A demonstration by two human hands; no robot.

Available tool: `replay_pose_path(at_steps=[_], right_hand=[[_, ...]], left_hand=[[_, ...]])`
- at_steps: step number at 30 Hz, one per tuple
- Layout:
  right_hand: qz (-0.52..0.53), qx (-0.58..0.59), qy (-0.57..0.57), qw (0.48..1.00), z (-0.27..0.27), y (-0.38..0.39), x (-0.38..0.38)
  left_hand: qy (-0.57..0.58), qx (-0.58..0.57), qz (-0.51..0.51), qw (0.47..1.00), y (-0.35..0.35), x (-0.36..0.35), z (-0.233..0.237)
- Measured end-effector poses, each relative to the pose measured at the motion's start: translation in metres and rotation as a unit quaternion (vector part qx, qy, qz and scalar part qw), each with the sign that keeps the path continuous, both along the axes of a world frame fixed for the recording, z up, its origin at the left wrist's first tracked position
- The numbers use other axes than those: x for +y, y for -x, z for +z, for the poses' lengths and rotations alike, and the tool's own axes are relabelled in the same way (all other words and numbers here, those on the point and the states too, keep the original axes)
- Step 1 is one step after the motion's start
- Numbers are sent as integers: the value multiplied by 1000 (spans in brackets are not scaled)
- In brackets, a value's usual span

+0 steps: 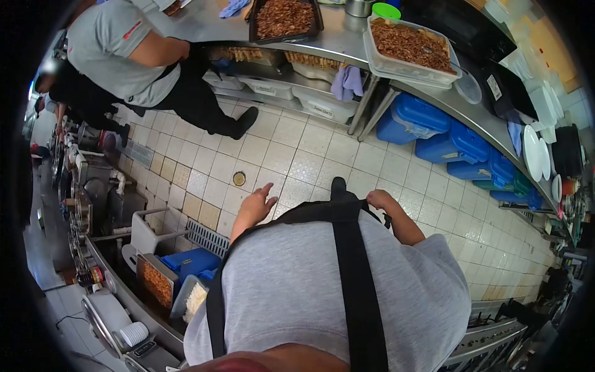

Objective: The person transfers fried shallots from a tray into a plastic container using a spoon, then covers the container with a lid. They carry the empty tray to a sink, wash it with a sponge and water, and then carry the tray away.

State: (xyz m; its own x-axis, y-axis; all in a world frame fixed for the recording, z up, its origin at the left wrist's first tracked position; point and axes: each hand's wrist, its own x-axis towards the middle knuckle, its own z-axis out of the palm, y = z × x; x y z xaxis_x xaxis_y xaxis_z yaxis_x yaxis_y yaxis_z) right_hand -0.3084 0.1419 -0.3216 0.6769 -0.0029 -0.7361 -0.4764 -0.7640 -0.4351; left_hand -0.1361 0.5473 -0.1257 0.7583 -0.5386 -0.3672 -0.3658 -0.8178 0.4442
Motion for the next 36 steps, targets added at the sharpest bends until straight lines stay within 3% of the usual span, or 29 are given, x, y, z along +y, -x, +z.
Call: replay_pose_path(at_steps=[3,5,8,12,13,16,19,21,22,23,25,28,30,31,33,35,36], right_hand=[[90,-147,44,984,20,-30,-23],[13,-191,65,979,39,-65,-28],[-10,-333,106,937,110,-130,-28],[-24,-456,80,886,203,-216,-17],[-15,-497,75,864,219,-237,-15],[-15,-554,144,820,251,-302,-13],[-76,-542,247,800,251,-359,-17],[-126,-481,307,812,232,-385,-23],[-52,-472,285,833,225,-390,-19],[22,-458,257,851,221,-392,-13],[34,-486,101,868,232,-375,9],[-77,-538,120,831,287,-345,-11],[-40,-528,304,792,324,-319,-68],[-70,-566,353,742,341,-305,-100],[-112,-468,473,738,348,-269,-172],[-170,-372,530,743,350,-241,-221],[-149,-358,531,753,346,-231,-241]], left_hand=[[32,-11,-7,999,-30,-51,17],[62,-11,-16,998,-48,-79,15],[75,-6,-24,997,-79,-110,16],[138,24,37,989,-134,-133,30],[163,-18,51,985,-153,-135,28],[280,-1,125,952,-213,-144,40],[442,173,254,843,-274,-154,41],[468,224,265,813,-304,-160,46],[473,248,268,802,-317,-166,47],[456,265,250,812,-325,-172,50],[415,295,221,832,-338,-186,50],[361,369,132,847,-352,-202,34],[350,395,87,845,-347,-220,39],[346,408,69,842,-343,-229,41],[344,422,36,838,-332,-250,45],[338,425,6,840,-321,-275,52],[336,423,-6,841,-315,-288,57]])
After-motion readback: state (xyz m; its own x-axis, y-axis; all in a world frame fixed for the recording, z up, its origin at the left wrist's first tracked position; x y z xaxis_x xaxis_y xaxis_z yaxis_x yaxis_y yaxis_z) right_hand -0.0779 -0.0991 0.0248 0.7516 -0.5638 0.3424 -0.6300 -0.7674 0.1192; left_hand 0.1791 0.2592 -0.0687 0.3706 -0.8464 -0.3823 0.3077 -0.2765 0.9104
